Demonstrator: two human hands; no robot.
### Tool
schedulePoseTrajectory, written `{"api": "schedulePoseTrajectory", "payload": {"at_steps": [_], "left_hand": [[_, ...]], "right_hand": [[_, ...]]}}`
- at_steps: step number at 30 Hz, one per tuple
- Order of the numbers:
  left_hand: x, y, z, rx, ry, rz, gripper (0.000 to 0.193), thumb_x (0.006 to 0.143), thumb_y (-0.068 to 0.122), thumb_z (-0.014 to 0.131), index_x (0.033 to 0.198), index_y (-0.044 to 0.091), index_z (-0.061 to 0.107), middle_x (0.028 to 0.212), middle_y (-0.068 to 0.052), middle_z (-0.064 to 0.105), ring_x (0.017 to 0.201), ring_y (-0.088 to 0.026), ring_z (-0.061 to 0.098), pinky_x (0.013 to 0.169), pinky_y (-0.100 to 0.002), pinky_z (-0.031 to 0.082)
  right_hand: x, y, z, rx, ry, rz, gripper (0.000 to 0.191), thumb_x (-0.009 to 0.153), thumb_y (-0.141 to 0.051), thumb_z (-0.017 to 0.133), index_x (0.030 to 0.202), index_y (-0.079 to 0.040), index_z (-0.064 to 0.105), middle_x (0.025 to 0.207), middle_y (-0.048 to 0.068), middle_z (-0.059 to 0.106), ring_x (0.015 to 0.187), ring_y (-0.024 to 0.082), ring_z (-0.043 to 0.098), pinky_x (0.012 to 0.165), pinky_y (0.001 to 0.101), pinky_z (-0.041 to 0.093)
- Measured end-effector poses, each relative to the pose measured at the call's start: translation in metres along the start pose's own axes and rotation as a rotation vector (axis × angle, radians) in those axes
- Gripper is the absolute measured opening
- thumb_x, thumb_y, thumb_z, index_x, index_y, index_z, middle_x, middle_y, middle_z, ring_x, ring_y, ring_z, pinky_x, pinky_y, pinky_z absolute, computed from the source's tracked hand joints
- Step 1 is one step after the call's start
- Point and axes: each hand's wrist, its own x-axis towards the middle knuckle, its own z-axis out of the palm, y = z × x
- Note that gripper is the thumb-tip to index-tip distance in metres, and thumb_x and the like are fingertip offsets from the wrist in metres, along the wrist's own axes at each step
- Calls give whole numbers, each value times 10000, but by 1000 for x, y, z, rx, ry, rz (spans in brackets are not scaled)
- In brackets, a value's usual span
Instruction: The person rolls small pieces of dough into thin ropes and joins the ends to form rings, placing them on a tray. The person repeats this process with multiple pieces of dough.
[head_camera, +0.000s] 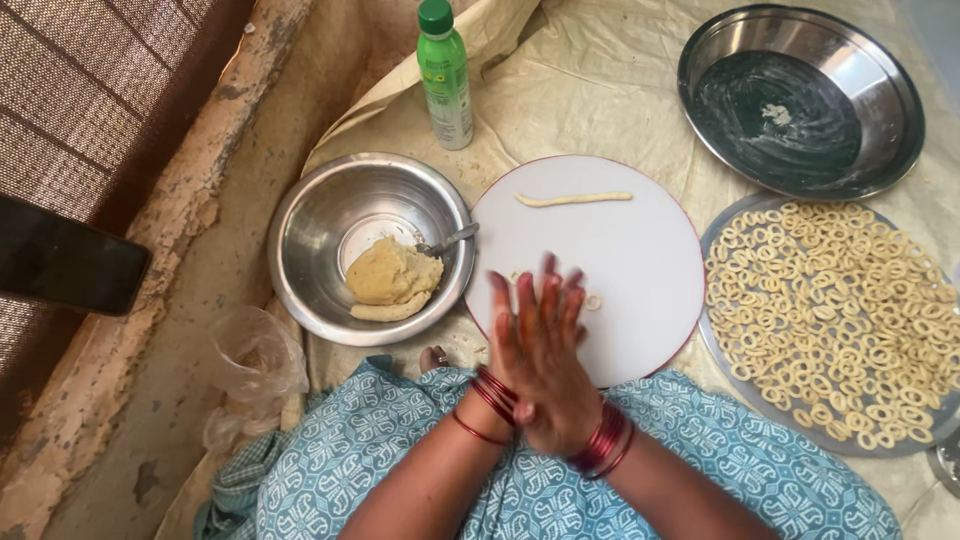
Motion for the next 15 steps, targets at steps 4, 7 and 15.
{"api": "schedulePoseTrajectory", "payload": {"at_steps": [4, 7, 15], "left_hand": [[-1, -9, -9, -117, -147, 70, 1053, 870, 896, 208, 1662, 204, 176, 1718, -62, 202, 1545, -268, 246, 1244, -446, 194], [7, -21, -10, -27, -47, 111, 976, 877, 847, 205, 1651, 253, 172, 1724, -32, 199, 1566, -261, 238, 1264, -452, 205], [9, -21, -23, -40, -93, -16, 1061, 868, 894, 181, 1658, 185, 181, 1710, -71, 228, 1548, -274, 250, 1251, -467, 191]], "right_hand": [[21, -19, -9, -5, -10, 55, 762, 1080, -589, 25, 1680, -122, 81, 1727, 304, -28, 1590, 518, -133, 1216, 727, -163], [24, -39, -19, 109, 6, 22, 800, 1066, -606, 33, 1671, -84, 73, 1729, 295, -11, 1592, 528, -100, 1223, 734, -138], [12, 8, 10, -23, -26, 100, 784, 1087, -499, 206, 1656, 17, 49, 1694, 369, -40, 1556, 595, -119, 1162, 805, -103]]}}
